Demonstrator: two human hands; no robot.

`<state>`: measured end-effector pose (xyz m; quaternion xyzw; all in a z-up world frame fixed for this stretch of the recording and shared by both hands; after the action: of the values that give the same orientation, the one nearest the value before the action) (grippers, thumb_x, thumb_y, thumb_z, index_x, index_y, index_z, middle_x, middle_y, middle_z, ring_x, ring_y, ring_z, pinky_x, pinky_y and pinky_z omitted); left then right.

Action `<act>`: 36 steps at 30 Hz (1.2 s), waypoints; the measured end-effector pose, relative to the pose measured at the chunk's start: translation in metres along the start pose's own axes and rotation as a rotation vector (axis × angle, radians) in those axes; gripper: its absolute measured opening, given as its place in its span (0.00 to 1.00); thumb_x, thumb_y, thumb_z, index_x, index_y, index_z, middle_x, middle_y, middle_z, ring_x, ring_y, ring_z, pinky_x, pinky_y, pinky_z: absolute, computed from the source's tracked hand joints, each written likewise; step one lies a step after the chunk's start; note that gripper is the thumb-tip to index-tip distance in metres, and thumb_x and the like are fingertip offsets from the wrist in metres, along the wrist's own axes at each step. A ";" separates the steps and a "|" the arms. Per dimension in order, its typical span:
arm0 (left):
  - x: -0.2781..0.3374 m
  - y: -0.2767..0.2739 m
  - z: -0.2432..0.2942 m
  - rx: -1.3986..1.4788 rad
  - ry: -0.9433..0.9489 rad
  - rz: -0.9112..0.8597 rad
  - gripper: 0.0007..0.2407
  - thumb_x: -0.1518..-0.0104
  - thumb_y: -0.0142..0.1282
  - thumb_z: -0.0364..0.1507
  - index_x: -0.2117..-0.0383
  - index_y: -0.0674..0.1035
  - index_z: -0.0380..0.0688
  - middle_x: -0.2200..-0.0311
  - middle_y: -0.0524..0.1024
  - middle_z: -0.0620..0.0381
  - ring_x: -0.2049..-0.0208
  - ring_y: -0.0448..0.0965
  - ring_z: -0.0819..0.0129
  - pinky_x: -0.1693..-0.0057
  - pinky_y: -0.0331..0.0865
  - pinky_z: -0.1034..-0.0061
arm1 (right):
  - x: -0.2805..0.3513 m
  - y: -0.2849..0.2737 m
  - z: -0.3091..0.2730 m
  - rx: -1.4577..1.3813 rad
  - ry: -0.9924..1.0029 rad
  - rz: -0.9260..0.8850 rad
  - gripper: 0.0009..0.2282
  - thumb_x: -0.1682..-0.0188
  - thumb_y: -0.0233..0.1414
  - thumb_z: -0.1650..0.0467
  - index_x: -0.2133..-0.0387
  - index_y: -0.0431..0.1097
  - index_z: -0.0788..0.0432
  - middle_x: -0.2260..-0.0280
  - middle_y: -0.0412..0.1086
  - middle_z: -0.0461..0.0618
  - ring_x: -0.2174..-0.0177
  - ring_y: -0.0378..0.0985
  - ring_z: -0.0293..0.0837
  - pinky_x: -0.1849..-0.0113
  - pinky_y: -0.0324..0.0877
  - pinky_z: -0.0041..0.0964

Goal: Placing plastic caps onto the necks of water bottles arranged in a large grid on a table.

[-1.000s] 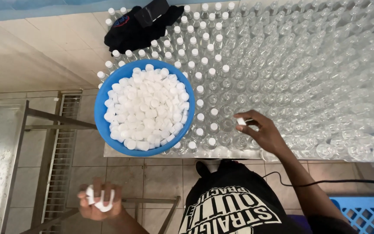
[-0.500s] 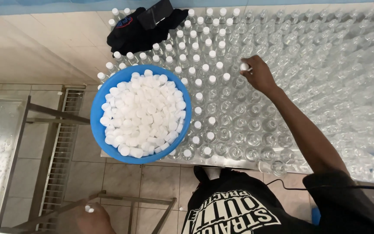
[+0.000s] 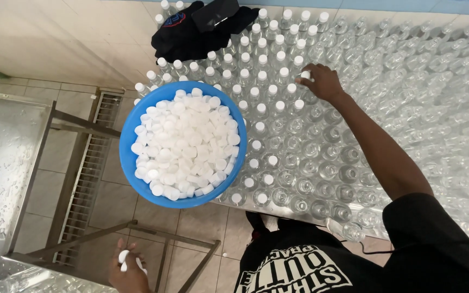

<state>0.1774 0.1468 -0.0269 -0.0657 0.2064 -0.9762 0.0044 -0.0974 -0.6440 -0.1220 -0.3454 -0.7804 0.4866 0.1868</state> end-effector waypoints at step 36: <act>0.230 0.276 0.152 0.604 -0.380 -1.152 0.21 0.40 0.62 0.34 0.44 0.81 0.33 0.59 0.86 0.38 0.71 0.76 0.68 0.65 0.70 0.75 | 0.021 -0.014 -0.021 0.098 0.085 0.130 0.19 0.39 0.57 0.61 0.36 0.73 0.52 0.51 0.75 0.62 0.45 0.68 0.69 0.46 0.60 0.70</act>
<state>-0.0360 -0.1748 0.0281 -0.3317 -0.1480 -0.8091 -0.4620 -0.1033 -0.6196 -0.1009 -0.4060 -0.7230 0.5201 0.2047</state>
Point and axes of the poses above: each hand's wrist, its own x-axis away from the middle knuckle, its own y-axis out of the palm, z = x × y, the point moved 10 cm from there along -x, towards the middle knuckle
